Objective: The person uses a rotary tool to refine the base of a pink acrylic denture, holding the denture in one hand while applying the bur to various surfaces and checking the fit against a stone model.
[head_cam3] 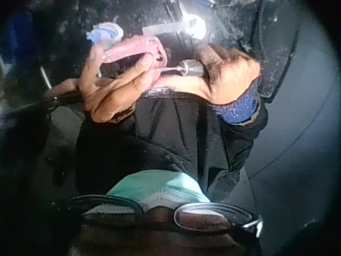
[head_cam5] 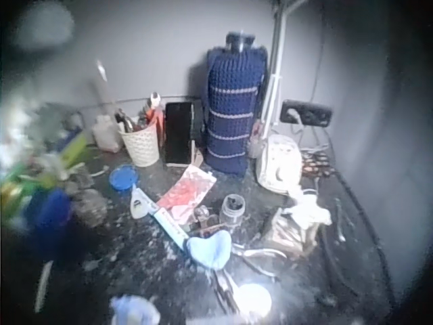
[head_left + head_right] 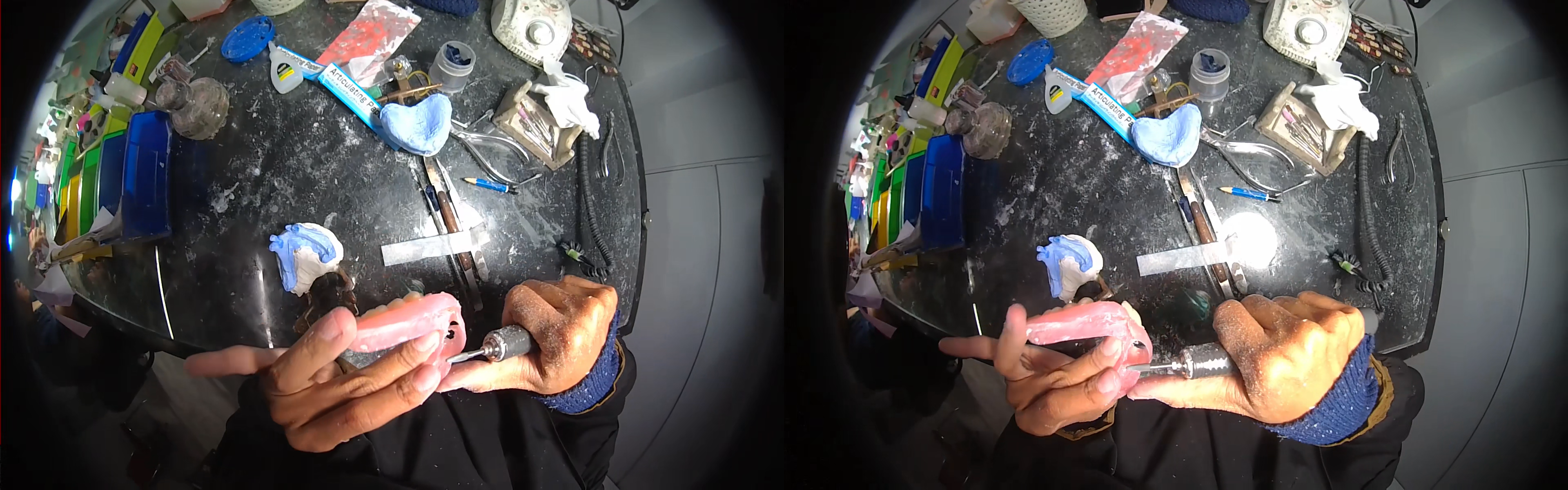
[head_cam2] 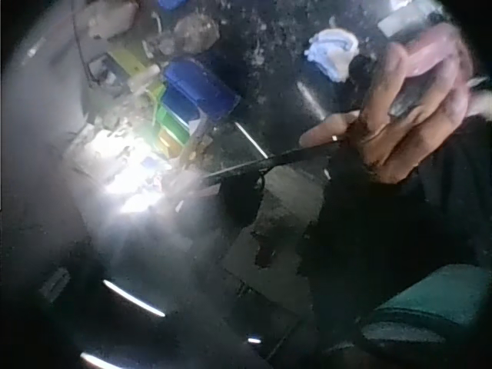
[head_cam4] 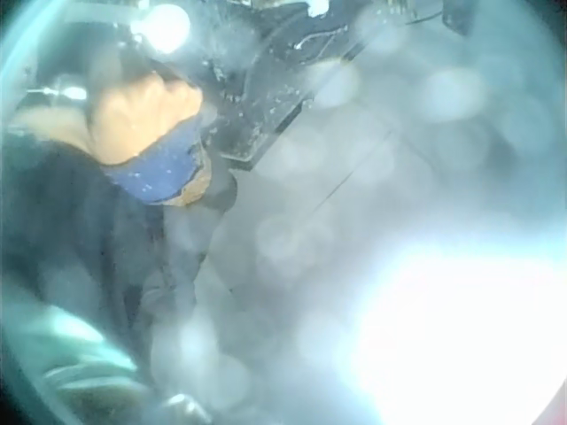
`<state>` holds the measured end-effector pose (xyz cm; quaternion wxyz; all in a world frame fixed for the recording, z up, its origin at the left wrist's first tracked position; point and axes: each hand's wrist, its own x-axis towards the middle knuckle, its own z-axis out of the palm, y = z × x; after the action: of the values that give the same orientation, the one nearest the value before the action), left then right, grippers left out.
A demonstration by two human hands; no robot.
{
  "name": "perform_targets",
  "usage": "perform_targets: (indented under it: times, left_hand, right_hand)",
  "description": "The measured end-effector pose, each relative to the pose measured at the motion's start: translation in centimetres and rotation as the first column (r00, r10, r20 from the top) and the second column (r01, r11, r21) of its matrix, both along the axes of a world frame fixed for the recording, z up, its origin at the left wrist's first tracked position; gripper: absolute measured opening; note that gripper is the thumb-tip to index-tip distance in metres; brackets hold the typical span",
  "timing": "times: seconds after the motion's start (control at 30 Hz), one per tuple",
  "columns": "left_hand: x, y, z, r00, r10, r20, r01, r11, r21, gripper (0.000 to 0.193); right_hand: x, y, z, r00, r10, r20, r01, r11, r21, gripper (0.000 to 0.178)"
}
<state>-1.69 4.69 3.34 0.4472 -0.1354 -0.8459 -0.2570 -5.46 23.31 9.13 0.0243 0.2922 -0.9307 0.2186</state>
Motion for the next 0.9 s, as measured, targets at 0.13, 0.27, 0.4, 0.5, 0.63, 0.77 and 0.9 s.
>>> perform_targets:
  times: [0.13, 0.27, 0.4, 0.5, 0.63, 0.77, 0.9]
  left_hand:
    - [-1.0, -1.6, -1.9, 0.958, -0.068, -0.277, 0.009, 0.978, -0.209, 0.014]
    - [-1.3, -1.8, -1.7, 0.949, -0.152, -0.274, 0.08, 0.963, -0.257, 0.014]
    - [-1.0, -1.3, -1.9, 0.973, -0.057, -0.223, 0.017, 0.984, -0.176, 0.013]
    - [0.2, -0.8, 0.3, 0.999, -0.038, 0.002, 0.038, 0.991, -0.128, 0.012]
    - [1.3, -1.9, 0.9, 0.95, -0.045, 0.309, 0.08, 0.992, -0.1, 0.012]
    - [1.2, -1.5, 0.8, 0.919, -0.008, 0.394, 0.03, 0.998, -0.05, 0.011]
    - [-0.1, -1.2, 0.4, 0.92, -0.284, 0.271, 0.22, 0.945, 0.242, 0.009]
  right_hand:
    - [0.1, 0.1, 0.3, 1.0, -0.027, -0.012, 0.028, 0.996, 0.086, 0.062]
    - [0.1, -0.1, -0.3, 1.0, 0.02, 0.006, -0.02, 1.0, 0.021, 0.062]
    - [-0.1, 0.2, -0.7, 0.999, -0.041, 0.012, 0.041, 0.999, 0.02, 0.061]
    - [0.0, 0.1, -1.1, 1.0, -0.019, 0.02, 0.02, 0.999, -0.026, 0.062]
    - [-0.1, -0.4, -1.3, 0.999, -0.029, 0.026, 0.031, 0.995, -0.093, 0.064]
    - [0.1, -0.8, -1.9, 0.998, -0.049, 0.046, 0.054, 0.992, -0.113, 0.066]
    - [-0.1, -0.5, -1.6, 0.997, -0.05, 0.063, 0.057, 0.991, -0.125, 0.064]
